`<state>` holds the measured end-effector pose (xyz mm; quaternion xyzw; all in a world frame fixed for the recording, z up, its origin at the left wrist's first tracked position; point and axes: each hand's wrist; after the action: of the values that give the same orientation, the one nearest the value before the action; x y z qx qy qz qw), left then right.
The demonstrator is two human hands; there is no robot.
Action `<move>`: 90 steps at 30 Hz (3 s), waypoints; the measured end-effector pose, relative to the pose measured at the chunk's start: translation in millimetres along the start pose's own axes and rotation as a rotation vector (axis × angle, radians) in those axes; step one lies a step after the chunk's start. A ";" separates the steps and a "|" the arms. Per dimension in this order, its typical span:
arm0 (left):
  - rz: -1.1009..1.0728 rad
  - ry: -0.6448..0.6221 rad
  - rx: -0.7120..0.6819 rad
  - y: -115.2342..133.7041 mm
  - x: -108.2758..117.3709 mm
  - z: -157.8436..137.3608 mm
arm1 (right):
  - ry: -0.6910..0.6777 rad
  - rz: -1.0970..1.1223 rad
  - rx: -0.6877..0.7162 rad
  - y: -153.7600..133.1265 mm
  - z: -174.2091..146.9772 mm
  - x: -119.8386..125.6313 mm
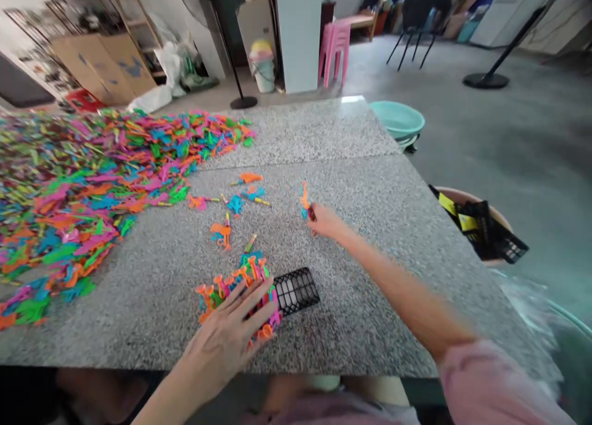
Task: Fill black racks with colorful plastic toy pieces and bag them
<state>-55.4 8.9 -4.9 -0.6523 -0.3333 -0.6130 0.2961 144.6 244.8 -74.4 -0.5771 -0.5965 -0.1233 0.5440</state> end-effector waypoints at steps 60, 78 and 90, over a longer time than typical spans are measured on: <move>-0.109 -0.050 0.085 37.2 -0.8 -22.3 | -0.028 0.565 0.166 -49.9 -161.0 -141.1; -0.015 0.044 0.123 38.0 -10.6 -18.6 | -0.258 -0.158 0.245 -72.0 -148.6 -108.6; 0.108 0.135 0.101 34.6 -10.0 -18.1 | -0.032 0.071 0.149 -198.7 51.5 -73.1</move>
<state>-38.9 -27.0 -12.7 -0.6107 -0.3077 -0.6210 0.3830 -63.8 183.9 -56.2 -0.5578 -0.5915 -0.0499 0.5801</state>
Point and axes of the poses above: each hand's wrist, its own z-axis towards the middle knuckle, its own x-axis out of the back of the hand, y = z × x, and after that the axes turned 11 degrees about -y, right-handed
